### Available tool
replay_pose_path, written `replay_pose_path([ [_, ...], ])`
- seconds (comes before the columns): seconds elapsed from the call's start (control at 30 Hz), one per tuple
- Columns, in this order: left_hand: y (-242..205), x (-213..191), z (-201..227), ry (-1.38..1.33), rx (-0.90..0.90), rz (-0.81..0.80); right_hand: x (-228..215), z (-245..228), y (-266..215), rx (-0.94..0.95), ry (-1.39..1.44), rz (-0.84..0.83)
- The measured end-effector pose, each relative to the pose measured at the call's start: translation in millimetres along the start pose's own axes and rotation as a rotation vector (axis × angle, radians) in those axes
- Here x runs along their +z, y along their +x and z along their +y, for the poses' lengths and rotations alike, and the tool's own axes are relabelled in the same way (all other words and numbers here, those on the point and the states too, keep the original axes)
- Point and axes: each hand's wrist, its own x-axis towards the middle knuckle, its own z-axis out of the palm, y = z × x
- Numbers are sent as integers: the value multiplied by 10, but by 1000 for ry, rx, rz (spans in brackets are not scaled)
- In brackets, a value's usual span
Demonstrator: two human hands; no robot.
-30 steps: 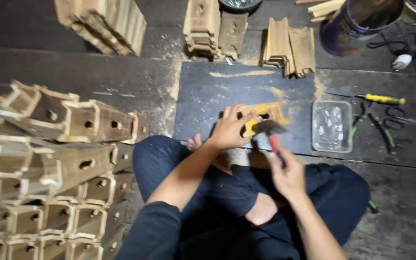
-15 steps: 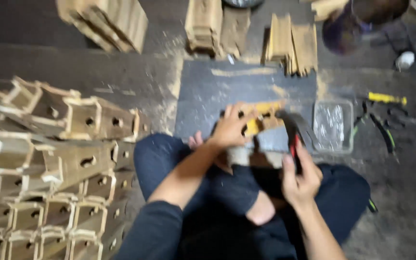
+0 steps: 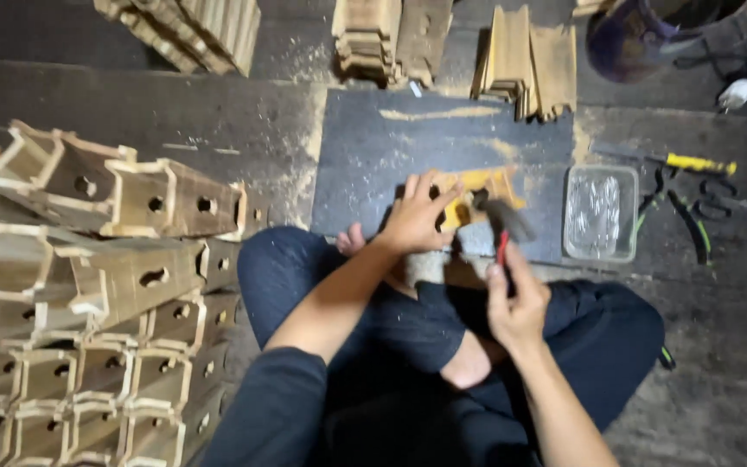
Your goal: Assembling and sanding small wooden boxes in a workshop environment.
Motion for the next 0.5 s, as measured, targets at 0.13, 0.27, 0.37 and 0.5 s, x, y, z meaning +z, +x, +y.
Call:
replay_pose_path([
  [0.13, -41, 6, -17, -32, 23, 48, 2, -101, 104, 116, -16, -165],
  [0.27, -78, 109, -28, -29, 36, 65, 17, 26, -37, 64, -67, -103],
  [0.37, -50, -1, 96, -61, 82, 129, -2, 50, -41, 127, -68, -119],
  [0.5, -266, 258, 263, -233, -86, 482, -334, -122, -184, 202, -1, -23],
])
